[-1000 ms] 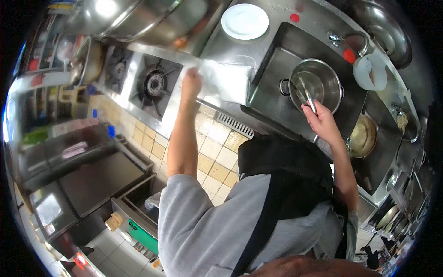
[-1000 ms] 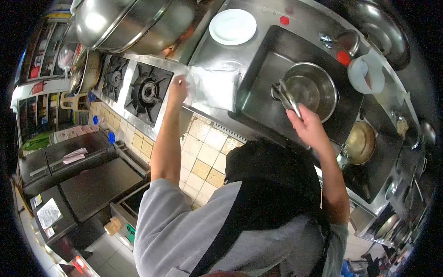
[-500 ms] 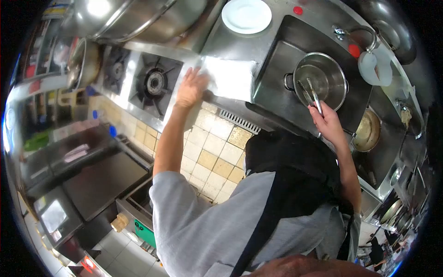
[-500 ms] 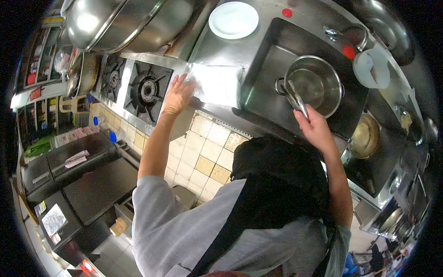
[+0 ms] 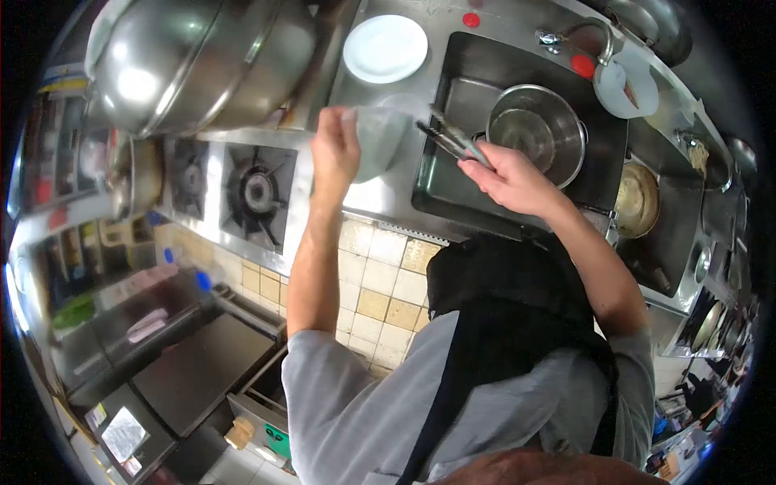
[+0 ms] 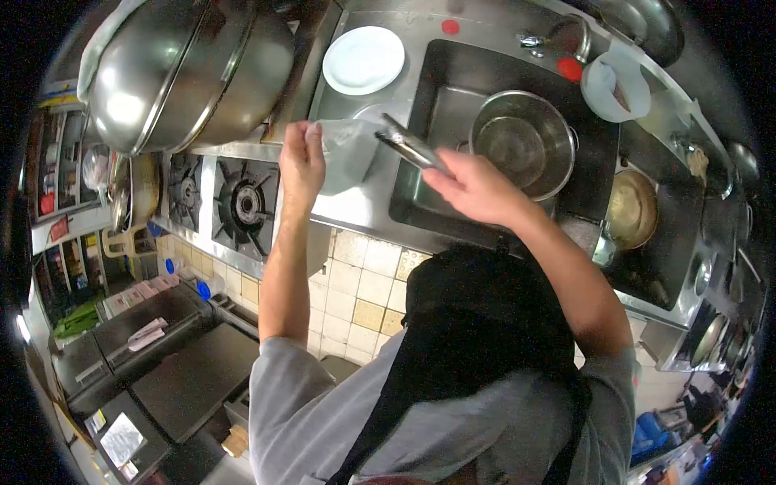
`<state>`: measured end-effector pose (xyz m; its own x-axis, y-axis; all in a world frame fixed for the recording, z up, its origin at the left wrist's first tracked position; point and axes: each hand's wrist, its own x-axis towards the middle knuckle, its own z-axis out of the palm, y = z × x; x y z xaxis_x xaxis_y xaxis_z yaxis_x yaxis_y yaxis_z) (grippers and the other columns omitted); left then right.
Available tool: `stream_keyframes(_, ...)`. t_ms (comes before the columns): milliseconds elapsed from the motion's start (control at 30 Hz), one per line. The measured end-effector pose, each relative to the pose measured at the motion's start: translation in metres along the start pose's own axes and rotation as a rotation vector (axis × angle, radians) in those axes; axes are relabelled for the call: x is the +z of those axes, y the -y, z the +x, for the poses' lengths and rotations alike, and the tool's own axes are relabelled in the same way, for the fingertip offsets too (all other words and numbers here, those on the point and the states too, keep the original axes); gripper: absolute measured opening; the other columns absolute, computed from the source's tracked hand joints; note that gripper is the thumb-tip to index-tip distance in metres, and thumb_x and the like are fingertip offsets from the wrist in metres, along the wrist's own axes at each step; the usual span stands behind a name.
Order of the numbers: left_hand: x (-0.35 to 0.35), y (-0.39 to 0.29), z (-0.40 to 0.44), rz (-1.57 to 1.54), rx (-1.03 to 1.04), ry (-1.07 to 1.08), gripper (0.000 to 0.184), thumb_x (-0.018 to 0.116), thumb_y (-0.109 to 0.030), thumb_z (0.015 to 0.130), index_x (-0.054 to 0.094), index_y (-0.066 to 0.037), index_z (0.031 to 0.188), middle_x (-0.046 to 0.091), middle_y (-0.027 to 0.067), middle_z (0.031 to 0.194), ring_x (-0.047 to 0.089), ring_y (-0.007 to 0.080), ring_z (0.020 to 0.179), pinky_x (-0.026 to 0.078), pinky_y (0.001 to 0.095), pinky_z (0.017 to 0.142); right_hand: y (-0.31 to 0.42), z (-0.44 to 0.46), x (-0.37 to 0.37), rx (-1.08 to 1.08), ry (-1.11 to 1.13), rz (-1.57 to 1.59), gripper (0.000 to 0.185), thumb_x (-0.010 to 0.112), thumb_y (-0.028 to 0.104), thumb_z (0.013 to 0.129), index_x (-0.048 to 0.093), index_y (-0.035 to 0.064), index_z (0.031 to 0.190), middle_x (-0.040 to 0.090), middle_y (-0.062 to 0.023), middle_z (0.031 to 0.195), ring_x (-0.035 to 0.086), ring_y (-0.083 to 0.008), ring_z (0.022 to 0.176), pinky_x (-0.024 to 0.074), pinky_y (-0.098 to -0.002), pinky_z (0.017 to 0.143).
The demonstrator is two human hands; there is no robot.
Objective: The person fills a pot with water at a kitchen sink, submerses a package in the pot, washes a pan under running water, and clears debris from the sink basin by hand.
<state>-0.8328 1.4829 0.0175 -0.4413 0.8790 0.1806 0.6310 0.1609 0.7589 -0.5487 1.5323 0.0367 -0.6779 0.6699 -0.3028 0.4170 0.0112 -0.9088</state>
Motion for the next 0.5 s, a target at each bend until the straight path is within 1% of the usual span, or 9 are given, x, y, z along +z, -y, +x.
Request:
stream_keyframes(67,0.014,0.011,0.001,-0.085,0.147,-0.067,0.023,0.055,-0.021,0.101,0.059,0.001,0.096,0.060,0.0102,0.071,0.052,0.0143,0.060,0.045,0.0303,0.057,0.004,0.010,0.007,-0.023,0.010,0.017,0.026,0.056,0.027,0.100,0.056,0.0019,0.096,0.054,-0.0059,0.068,0.053,-0.0136,0.063,0.0443,-0.0337,0.059)
stream_keyframes(100,0.016,0.011,0.003,-0.060,0.198,-0.091,0.022,0.053,-0.020,0.102,0.059,0.001,0.097,0.060,0.0091,0.072,0.052,0.0134,0.061,0.045,0.0291,0.057,0.002,0.015,0.010,0.008,0.036,0.022,0.027,0.056,0.028,0.100,0.056,0.0014,0.095,0.055,-0.0070,0.068,0.054,-0.0144,0.063,0.0446,-0.0347,0.059)
stream_keyframes(167,0.017,0.010,0.003,-0.094,0.169,-0.070,0.022,0.052,-0.020,0.103,0.059,0.000,0.097,0.060,0.0089,0.072,0.052,0.0134,0.061,0.045,0.0288,0.057,0.003,0.026,0.013,0.056,0.079,-0.021,0.032,0.055,0.031,0.100,0.055,0.0004,0.092,0.058,-0.0105,0.069,0.057,-0.0180,0.064,0.0455,-0.0374,0.060)
stream_keyframes(200,0.016,0.010,0.002,-0.125,0.136,-0.058,0.022,0.051,-0.020,0.103,0.059,0.000,0.098,0.060,0.0087,0.072,0.053,0.0134,0.061,0.045,0.0285,0.057,0.005,0.030,0.015,0.057,0.074,-0.016,0.032,0.055,0.031,0.100,0.055,0.0004,0.092,0.058,-0.0105,0.069,0.057,-0.0180,0.064,0.0455,-0.0374,0.060)
stream_keyframes(267,0.015,0.012,0.000,-0.097,0.173,-0.036,0.021,0.050,-0.019,0.103,0.059,0.000,0.099,0.060,0.0089,0.073,0.053,0.0135,0.062,0.045,0.0288,0.057,0.013,0.038,0.018,0.078,0.104,-0.031,0.033,0.055,0.031,0.100,0.055,0.0000,0.089,0.060,-0.0134,0.071,0.060,-0.0221,0.065,0.0459,-0.0396,0.062)
stream_keyframes(300,0.014,0.011,-0.001,-0.071,0.207,-0.018,0.021,0.049,-0.018,0.104,0.059,0.000,0.100,0.061,0.0090,0.073,0.054,0.0136,0.062,0.045,0.0291,0.057,0.016,0.042,0.020,0.080,0.101,-0.028,0.033,0.055,0.031,0.100,0.055,0.0000,0.089,0.060,-0.0134,0.071,0.060,-0.0221,0.065,0.0459,-0.0396,0.062)
stream_keyframes(367,0.012,0.006,-0.004,-0.062,0.197,0.017,0.019,0.050,-0.016,0.103,0.059,0.000,0.101,0.062,0.0093,0.074,0.056,0.0138,0.063,0.046,0.0291,0.057,0.020,0.048,0.023,0.003,0.092,-0.127,0.034,0.055,0.032,0.100,0.056,-0.0002,0.088,0.061,-0.0150,0.072,0.060,-0.0258,0.065,0.0459,-0.0412,0.064)
stream_keyframes(433,0.013,0.003,-0.005,-0.054,0.186,0.047,0.017,0.050,-0.015,0.103,0.060,0.000,0.102,0.063,0.0096,0.076,0.057,0.0140,0.065,0.047,0.0292,0.058,0.016,0.052,0.028,-0.023,0.086,-0.112,0.035,0.055,0.032,0.100,0.056,-0.0002,0.088,0.061,-0.0157,0.072,0.060,-0.0269,0.065,0.0458,-0.0419,0.064)
stream_keyframes(500,0.016,0.001,-0.005,-0.065,0.273,0.024,0.006,0.057,-0.008,0.097,0.059,-0.003,0.100,0.066,0.0205,0.082,0.068,0.0372,0.072,0.051,0.0380,0.060,0.014,0.054,0.032,-0.051,0.081,-0.096,0.035,0.055,0.033,0.100,0.056,-0.0003,0.088,0.061,-0.0163,0.072,0.059,-0.0280,0.065,0.0457,-0.0427,0.064)
